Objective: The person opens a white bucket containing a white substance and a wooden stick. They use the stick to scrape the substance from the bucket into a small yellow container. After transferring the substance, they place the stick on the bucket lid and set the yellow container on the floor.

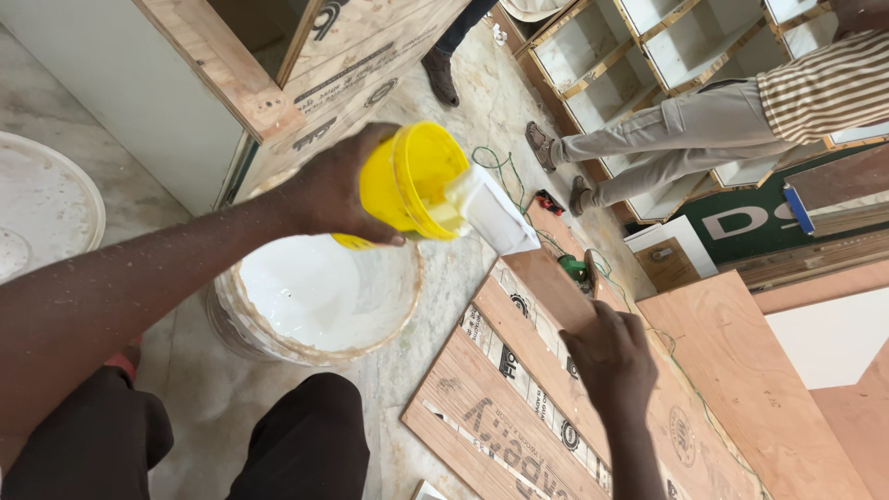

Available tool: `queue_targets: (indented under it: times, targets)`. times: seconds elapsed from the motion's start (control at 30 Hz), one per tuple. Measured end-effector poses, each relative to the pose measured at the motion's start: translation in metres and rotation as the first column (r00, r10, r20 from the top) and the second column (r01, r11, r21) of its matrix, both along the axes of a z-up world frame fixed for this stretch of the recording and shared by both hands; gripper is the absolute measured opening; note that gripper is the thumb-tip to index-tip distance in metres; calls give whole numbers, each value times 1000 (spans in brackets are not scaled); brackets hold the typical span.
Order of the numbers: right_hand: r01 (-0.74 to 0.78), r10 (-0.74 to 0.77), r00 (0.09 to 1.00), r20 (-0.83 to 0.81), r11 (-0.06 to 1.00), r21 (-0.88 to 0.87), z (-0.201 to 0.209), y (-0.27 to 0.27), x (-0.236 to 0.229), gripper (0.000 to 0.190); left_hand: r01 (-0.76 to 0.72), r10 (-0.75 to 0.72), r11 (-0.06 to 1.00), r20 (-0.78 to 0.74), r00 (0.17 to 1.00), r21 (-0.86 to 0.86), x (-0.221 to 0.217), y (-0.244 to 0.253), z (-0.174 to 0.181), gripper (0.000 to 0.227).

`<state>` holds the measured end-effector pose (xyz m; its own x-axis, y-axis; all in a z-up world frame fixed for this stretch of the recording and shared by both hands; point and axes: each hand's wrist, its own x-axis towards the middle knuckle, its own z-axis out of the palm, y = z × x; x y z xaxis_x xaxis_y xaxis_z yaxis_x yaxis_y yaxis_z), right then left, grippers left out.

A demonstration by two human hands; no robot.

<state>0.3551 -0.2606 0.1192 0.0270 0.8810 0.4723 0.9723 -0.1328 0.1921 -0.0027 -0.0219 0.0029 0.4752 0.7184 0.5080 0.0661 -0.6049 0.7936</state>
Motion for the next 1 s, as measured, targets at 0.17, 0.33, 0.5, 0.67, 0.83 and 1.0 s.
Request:
queue_targets:
  times: [0.17, 0.33, 0.5, 0.67, 0.83, 1.0]
  targets:
    - [3, -3, 995, 96, 1000, -3, 35, -22, 21, 61, -23, 22, 1000, -31, 999, -14, -4, -13, 13, 127]
    - [-35, 40, 994, 101, 998, -49, 73, -33, 38, 63, -62, 64, 998, -81, 995, 27, -4, -30, 21, 128]
    - [-130, 130, 991, 22, 991, 18, 78, -32, 37, 62, -79, 79, 997, -46, 996, -4, -17, -43, 17, 129]
    - [45, -37, 997, -71, 992, 118, 22, -24, 3, 54, -77, 77, 997, 20, 997, 15, -14, -52, 26, 129]
    - [44, -54, 998, 38, 974, 223, -29, -19, -31, 44, 88, -75, 994, 169, 983, -71, -23, -58, 19, 120]
    - [-15, -45, 975, 216, 963, 269, -41, -21, -66, 33, 121, -99, 982, 150, 984, -148, -35, -47, 13, 120]
